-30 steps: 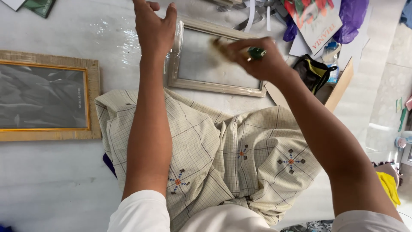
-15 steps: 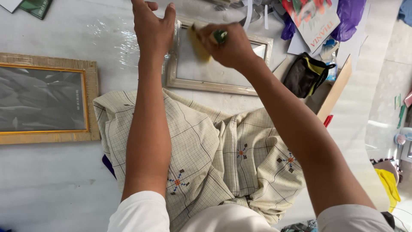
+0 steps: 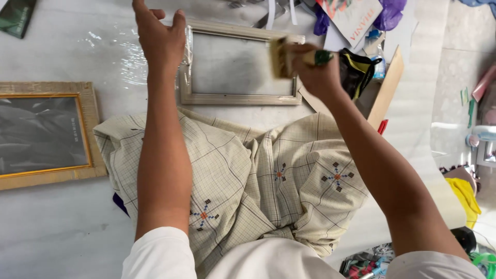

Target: Assembling a picture frame by inserting a photo and a backing board

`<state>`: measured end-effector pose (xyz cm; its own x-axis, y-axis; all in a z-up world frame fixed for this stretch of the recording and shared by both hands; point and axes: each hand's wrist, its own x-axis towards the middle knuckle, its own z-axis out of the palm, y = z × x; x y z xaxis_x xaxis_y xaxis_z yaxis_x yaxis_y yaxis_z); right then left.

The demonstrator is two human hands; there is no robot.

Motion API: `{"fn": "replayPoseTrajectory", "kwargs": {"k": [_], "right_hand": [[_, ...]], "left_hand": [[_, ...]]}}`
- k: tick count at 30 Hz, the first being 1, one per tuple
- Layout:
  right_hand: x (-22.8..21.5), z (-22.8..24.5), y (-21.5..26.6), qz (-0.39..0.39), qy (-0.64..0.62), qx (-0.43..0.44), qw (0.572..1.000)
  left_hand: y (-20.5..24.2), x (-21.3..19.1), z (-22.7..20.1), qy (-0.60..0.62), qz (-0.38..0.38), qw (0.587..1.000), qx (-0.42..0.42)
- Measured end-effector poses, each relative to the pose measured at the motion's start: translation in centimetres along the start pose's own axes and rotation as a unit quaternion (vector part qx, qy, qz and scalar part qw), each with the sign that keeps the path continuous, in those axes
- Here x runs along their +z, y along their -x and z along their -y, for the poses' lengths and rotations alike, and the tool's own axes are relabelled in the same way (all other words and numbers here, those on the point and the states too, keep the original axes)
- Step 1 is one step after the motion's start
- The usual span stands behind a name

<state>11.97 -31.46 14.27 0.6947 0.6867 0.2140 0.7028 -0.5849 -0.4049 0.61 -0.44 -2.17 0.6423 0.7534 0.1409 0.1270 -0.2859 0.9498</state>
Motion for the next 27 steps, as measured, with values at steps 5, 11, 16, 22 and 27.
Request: {"fn": "replayPoseTrajectory", "kwargs": {"k": [5, 11, 16, 22, 27], "right_hand": [[0.2, -5.1, 2.4, 0.082, -0.022, -0.006, 0.996], [-1.9, -2.0, 2.2, 0.194, -0.085, 0.048, 0.976], [-2.5, -3.0, 1.0, 0.068, -0.064, 0.028, 0.995], [-1.2, -4.3, 0.8, 0.104, -0.032, 0.032, 0.994], [1.0, -1.9, 0.0, 0.1, -0.079, 0.028, 0.991]], "left_hand": [[-0.2, 0.9, 2.9, -0.085, 0.001, 0.996, -0.001], [0.0, 0.3, 2.8, -0.12, -0.016, 0.993, 0.011], [-0.6, 0.6, 3.1, -0.122, -0.021, 0.992, 0.012], [0.0, -0.3, 1.9, -0.094, -0.029, 0.995, 0.022], [-0.1, -0.5, 1.3, -0.08, -0.042, 0.996, 0.025]]}}
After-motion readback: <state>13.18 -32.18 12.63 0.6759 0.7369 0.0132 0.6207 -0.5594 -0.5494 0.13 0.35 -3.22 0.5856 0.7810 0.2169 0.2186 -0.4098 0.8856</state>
